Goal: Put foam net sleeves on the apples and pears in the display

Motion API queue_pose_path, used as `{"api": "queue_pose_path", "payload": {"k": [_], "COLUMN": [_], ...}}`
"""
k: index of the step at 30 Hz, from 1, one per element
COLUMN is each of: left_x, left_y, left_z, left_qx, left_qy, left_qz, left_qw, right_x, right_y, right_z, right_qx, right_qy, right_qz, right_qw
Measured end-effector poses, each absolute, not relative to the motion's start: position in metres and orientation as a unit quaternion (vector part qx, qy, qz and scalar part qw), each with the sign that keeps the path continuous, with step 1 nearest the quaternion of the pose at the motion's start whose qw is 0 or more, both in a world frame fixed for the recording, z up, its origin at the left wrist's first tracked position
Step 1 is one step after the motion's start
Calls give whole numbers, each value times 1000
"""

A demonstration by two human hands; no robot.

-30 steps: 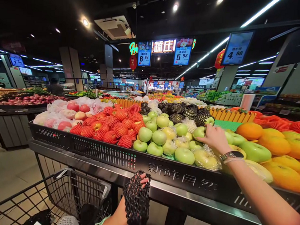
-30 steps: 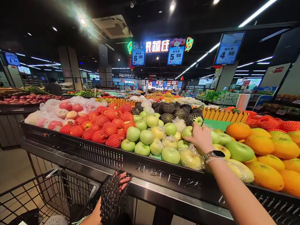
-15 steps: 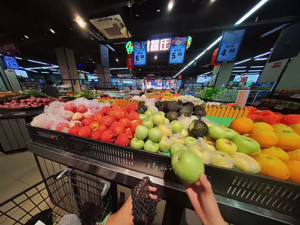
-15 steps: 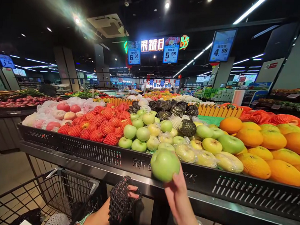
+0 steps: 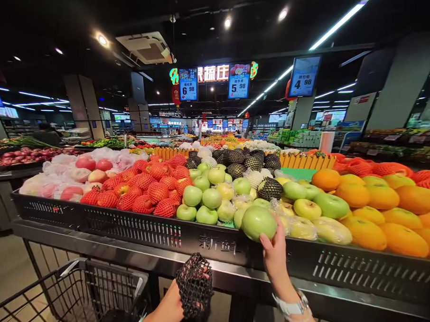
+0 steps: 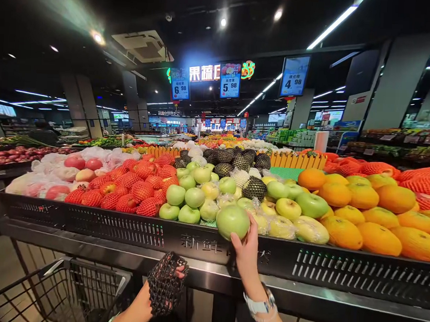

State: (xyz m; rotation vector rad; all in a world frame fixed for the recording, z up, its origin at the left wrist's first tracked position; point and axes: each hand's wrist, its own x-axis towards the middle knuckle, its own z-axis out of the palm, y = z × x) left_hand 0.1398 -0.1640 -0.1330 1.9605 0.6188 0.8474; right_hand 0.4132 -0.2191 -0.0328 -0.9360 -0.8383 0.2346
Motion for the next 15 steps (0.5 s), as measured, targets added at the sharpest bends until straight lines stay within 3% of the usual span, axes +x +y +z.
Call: {"api": "queue_pose_path", "payload": {"k": [4,9,15], "left_x": [138,132,147], "left_y": [-182,-193,-196], "left_z": [-116,-92,-82], "left_qx": [824,897,908], "left_qy": [253,198,146], "left_qz": [317,227,284], "left_qw": [395,323,271], "right_x": [345,288,311], "right_y": [-238,-240,-246], "right_z": [-89,-136,-141], "right_qx": [-366,-324,-438], "right_qy": [-362,-319,-537], "right_qz": [286,373,240], "right_qw": [808,809,680]}}
